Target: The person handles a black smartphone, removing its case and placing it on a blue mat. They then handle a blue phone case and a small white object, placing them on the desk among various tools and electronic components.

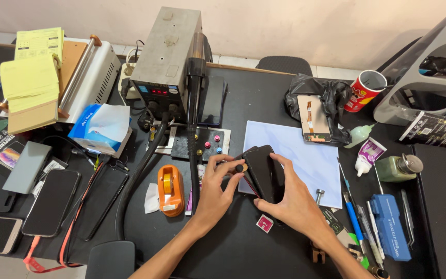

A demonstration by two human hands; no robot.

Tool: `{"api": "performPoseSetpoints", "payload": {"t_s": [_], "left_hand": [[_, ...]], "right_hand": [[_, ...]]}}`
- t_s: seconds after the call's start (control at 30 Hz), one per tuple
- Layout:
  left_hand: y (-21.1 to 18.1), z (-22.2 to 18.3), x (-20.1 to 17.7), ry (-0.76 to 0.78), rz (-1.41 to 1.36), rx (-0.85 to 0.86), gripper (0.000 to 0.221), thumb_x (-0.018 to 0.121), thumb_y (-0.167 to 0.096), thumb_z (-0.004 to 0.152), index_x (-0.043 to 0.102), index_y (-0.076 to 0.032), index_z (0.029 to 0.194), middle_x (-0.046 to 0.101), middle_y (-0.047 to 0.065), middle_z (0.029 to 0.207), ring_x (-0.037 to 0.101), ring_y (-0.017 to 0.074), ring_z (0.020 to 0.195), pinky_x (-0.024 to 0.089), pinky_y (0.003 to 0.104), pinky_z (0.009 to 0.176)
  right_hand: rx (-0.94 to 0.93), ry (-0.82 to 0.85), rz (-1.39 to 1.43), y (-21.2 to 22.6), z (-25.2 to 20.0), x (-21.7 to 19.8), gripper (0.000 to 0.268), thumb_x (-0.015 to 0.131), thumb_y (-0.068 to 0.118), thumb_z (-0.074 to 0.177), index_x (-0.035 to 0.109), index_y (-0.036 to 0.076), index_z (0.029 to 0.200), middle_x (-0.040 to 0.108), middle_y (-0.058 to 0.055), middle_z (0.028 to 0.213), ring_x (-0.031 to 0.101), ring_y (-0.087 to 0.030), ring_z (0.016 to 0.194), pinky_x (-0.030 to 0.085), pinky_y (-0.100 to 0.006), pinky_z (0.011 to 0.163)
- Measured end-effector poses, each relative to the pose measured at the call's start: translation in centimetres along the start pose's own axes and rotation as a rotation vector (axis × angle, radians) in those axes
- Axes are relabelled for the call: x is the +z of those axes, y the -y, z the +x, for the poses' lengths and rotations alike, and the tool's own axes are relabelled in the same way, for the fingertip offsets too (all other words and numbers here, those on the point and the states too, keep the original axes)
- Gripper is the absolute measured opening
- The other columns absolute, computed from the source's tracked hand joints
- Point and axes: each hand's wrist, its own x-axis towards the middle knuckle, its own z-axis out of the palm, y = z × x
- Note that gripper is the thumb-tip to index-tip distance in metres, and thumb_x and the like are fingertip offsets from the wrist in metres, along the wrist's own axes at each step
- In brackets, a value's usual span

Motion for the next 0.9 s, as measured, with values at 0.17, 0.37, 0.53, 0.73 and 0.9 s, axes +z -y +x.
{"api": "performPoseSetpoints", "payload": {"t_s": [0.17, 0.37, 0.53, 0.73, 0.9], "left_hand": [[0.3, 0.06, -0.21, 0.047, 0.021, 0.049, 0.029, 0.064, -0.002, 0.097, 0.067, -0.003, 0.126, 0.051, 0.01, 0.127, 0.066, 0.0173, 0.095, 0.055, 0.03, 0.082], [0.28, -0.16, 0.09, -0.023, 0.039, 0.064, 0.026, 0.069, -0.003, 0.094, 0.067, 0.0, 0.12, 0.053, 0.011, 0.123, 0.066, 0.0166, 0.092, 0.055, 0.031, 0.084], [0.3, -0.57, 0.3, -0.051, 0.032, 0.011, 0.015, 0.07, -0.003, 0.095, 0.064, 0.001, 0.108, 0.056, 0.01, 0.117, 0.068, 0.0154, 0.095, 0.055, 0.03, 0.075], [0.0, -0.15, 0.43, -0.077, -0.113, 0.02, 0.025, 0.073, -0.002, 0.092, 0.059, -0.001, 0.112, 0.057, 0.01, 0.116, 0.069, 0.0158, 0.097, 0.061, 0.027, 0.083], [-0.19, 0.05, 0.08, -0.026, -0.061, 0.017, 0.03, 0.077, -0.002, 0.086, 0.062, 0.002, 0.111, 0.054, 0.013, 0.13, 0.073, 0.0191, 0.103, 0.062, 0.029, 0.088]], "right_hand": [[0.0, 0.015, 0.009, 0.1, 0.03, -0.29, 0.108, 0.085, 0.027, 0.06, 0.032, 0.018, 0.154, 0.073, -0.017, 0.111, 0.075, -0.03, 0.096, 0.056, -0.04, 0.087], [-0.05, -0.042, 0.023, 0.07, -0.28, 0.34, 0.104, 0.085, 0.025, 0.061, 0.033, 0.014, 0.15, 0.069, -0.018, 0.116, 0.074, -0.03, 0.099, 0.055, -0.039, 0.088], [-0.085, -0.067, -0.006, -0.04, -0.44, 0.52, 0.102, 0.086, 0.024, 0.061, 0.033, 0.012, 0.148, 0.064, -0.019, 0.124, 0.07, -0.031, 0.109, 0.054, -0.04, 0.091], [-0.132, -0.077, -0.017, -0.07, -0.47, 0.57, 0.102, 0.086, 0.023, 0.062, 0.034, 0.011, 0.148, 0.06, -0.02, 0.13, 0.065, -0.034, 0.116, 0.051, -0.041, 0.094], [-0.079, -0.077, -0.014, -0.03, -0.43, 0.27, 0.105, 0.086, 0.023, 0.06, 0.033, 0.013, 0.15, 0.061, -0.019, 0.129, 0.067, -0.033, 0.112, 0.053, -0.041, 0.092]]}}
